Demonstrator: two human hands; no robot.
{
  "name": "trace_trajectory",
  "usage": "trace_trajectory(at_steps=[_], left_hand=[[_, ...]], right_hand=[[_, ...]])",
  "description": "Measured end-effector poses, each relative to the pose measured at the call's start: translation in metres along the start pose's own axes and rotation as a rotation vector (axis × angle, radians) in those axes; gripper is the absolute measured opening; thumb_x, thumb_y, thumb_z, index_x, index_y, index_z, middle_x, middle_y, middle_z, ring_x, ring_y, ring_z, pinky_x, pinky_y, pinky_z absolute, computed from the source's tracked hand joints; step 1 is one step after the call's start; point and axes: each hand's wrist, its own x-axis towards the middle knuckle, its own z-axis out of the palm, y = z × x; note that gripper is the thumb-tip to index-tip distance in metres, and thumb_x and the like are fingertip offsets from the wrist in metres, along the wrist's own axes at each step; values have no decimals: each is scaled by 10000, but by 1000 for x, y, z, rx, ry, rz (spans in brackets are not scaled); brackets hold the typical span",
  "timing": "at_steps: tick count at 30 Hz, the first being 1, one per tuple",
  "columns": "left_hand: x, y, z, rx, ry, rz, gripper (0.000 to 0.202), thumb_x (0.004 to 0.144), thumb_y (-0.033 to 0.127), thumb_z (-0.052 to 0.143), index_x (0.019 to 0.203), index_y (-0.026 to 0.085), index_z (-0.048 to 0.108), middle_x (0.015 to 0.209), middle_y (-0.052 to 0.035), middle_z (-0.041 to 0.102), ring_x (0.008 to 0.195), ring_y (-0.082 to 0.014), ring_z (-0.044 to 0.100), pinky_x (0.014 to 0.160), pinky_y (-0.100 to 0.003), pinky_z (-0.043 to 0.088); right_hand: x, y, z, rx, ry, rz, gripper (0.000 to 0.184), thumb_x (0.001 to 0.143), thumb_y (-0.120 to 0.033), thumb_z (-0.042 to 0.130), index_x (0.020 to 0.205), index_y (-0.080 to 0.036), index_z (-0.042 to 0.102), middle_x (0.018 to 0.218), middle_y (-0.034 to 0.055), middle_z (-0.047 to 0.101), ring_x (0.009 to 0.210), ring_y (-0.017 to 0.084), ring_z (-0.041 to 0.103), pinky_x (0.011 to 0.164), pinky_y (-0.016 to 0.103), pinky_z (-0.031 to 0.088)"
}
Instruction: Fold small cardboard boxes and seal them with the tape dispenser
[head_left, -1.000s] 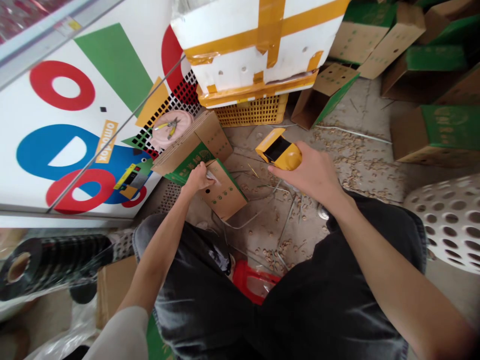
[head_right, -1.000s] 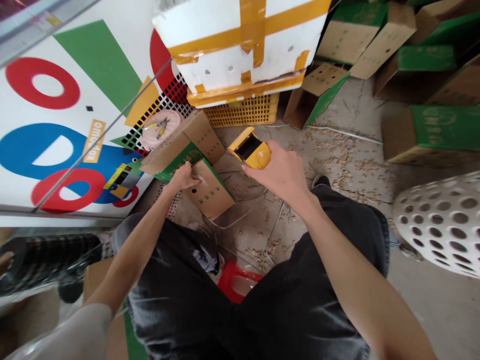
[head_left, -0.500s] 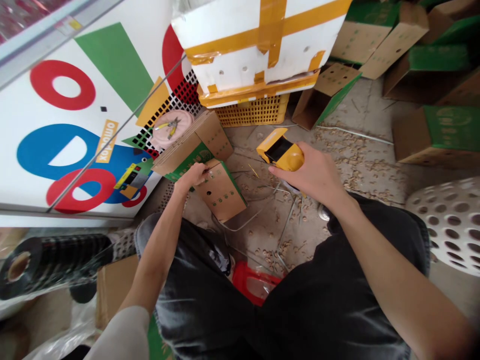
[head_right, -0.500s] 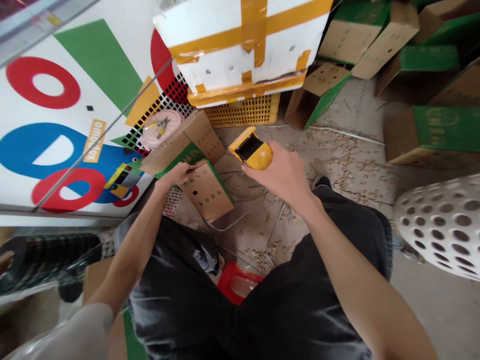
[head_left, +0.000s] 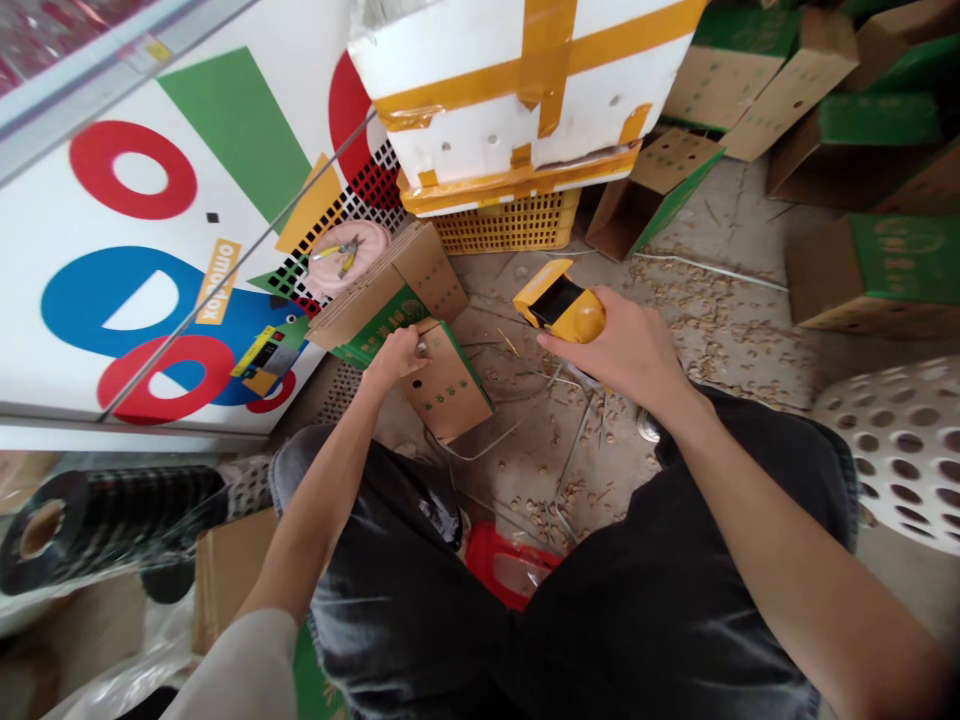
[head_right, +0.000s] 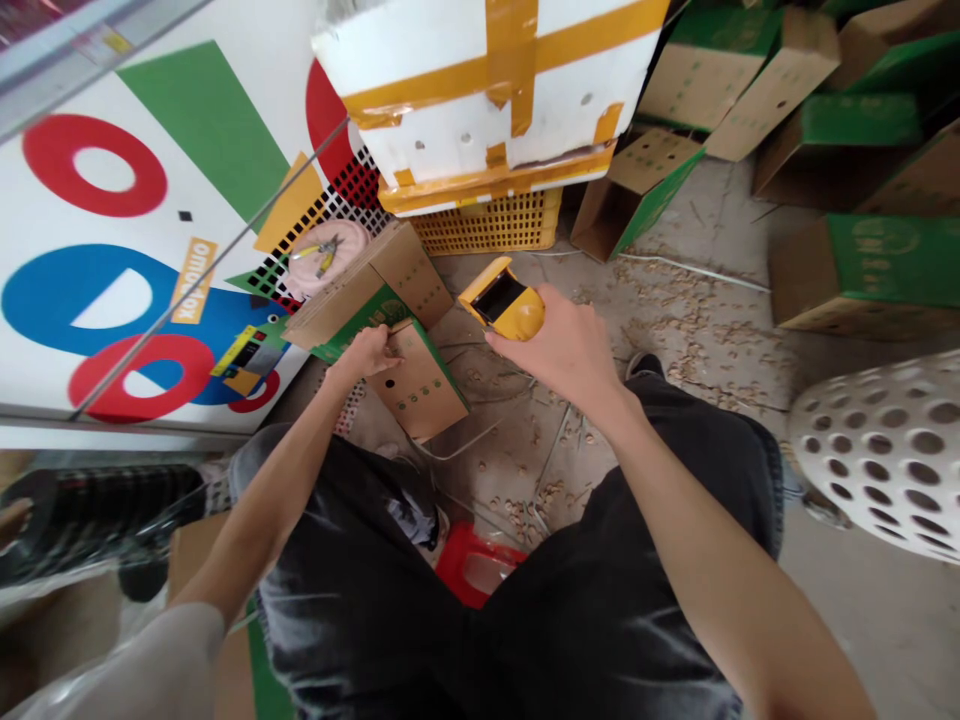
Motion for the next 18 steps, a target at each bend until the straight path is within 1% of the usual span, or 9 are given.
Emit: trace_trajectory(at_steps=[3,5,8,10,12,14,18], left_hand=[[-1,2,1,19,0,-1,603,825,439,853,1269,118,600,1190,-213,713,1180,-402,685,1012,-442,546],[0,0,1,12,-2,-3,585,822,434,852,1255,122,611,1188,-209,710,1174,-398,686,1009,-438,548],[5,-7,1,-24,-25,10,465,863,393,802,1225,143,653,1171,-191,721,1175,-384,696,1005,-428,553],[8,-11,0,-44,-51,19,337,908,325,730,1195,154,688,1139,-182,737,1159,-375,712,1004,-429,555],[11,-13,0,-52,-65,18,273,923,247,663,1175,156,713,1104,-186,752,1132,-371,728,993,-435,561],[13,-13,0,-49,-63,13,301,900,196,647,1188,152,719,1084,-191,762,1115,-369,737,984,-434,569],[13,-12,1,-33,-61,27,412,833,157,691,1245,146,701,1093,-185,768,1121,-355,744,991,-415,576]], right_hand=[[0,1,0,-7,7,-2,521,765,-679,787,1077,-273,689,915,103,751,913,368,707,746,447,504],[0,1,0,-14,7,1,524,767,-684,783,1076,-271,688,920,103,753,908,365,707,742,444,502],[0,1,-1,-24,6,4,529,771,-691,778,1073,-267,687,933,106,756,910,365,710,737,442,502],[0,1,-1,-31,6,4,537,769,-692,779,1081,-264,689,936,108,757,913,368,712,738,444,503],[0,0,0,-33,10,2,550,768,-694,780,1098,-263,690,944,110,759,916,372,714,739,447,506],[0,0,0,-36,9,4,560,769,-694,778,1114,-262,692,953,114,761,922,377,716,742,451,507],[0,0,1,-38,5,1,556,772,-690,778,1121,-266,695,949,110,763,928,371,714,749,448,509]])
